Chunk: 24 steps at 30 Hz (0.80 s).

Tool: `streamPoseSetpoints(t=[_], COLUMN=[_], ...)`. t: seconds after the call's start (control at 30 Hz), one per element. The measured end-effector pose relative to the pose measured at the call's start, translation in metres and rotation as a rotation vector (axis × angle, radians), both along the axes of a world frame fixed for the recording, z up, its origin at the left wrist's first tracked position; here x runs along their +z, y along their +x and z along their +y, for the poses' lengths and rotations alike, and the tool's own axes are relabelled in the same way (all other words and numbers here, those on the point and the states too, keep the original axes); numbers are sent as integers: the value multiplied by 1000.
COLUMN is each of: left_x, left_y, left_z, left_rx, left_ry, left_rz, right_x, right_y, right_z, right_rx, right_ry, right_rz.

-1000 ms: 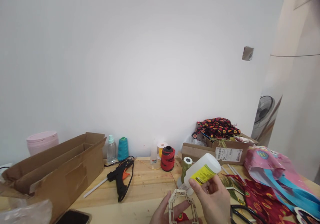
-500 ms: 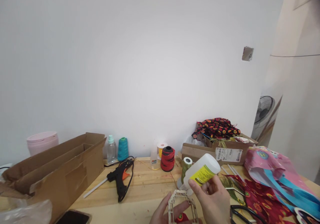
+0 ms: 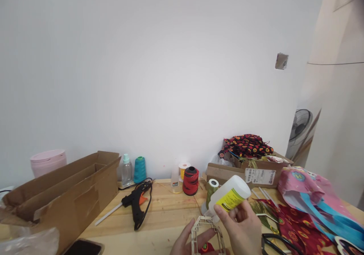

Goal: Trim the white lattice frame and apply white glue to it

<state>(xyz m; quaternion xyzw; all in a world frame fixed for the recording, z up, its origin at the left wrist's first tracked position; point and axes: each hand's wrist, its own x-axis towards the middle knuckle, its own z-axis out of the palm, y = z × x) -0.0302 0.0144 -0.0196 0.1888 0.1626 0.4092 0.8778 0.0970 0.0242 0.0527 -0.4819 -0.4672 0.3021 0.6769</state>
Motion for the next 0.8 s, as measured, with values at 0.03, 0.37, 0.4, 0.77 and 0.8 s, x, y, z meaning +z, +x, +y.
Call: streamPoseSetpoints(t=[0.03,0.37,0.4,0.77,0.8], left_x=[1,9,10,9,8], left_y=[1,1,2,4,4], left_z=[0,-2,-2,-2,-2], left_rx=[-4,-13,-10,-84,-92], left_ry=[2,-74,-70,-3,-3], left_rz=[3,-1,-6,-96,-100], right_x=[0,-2,-2,-1,-1], right_y=[0,1,1,-1,-2], right_z=[0,0,0,-3,-3], right_rx=[-1,-4,1,28,27], right_ry=[1,-2,-2,7,8], right_rz=[3,-31,-36,-33,-30])
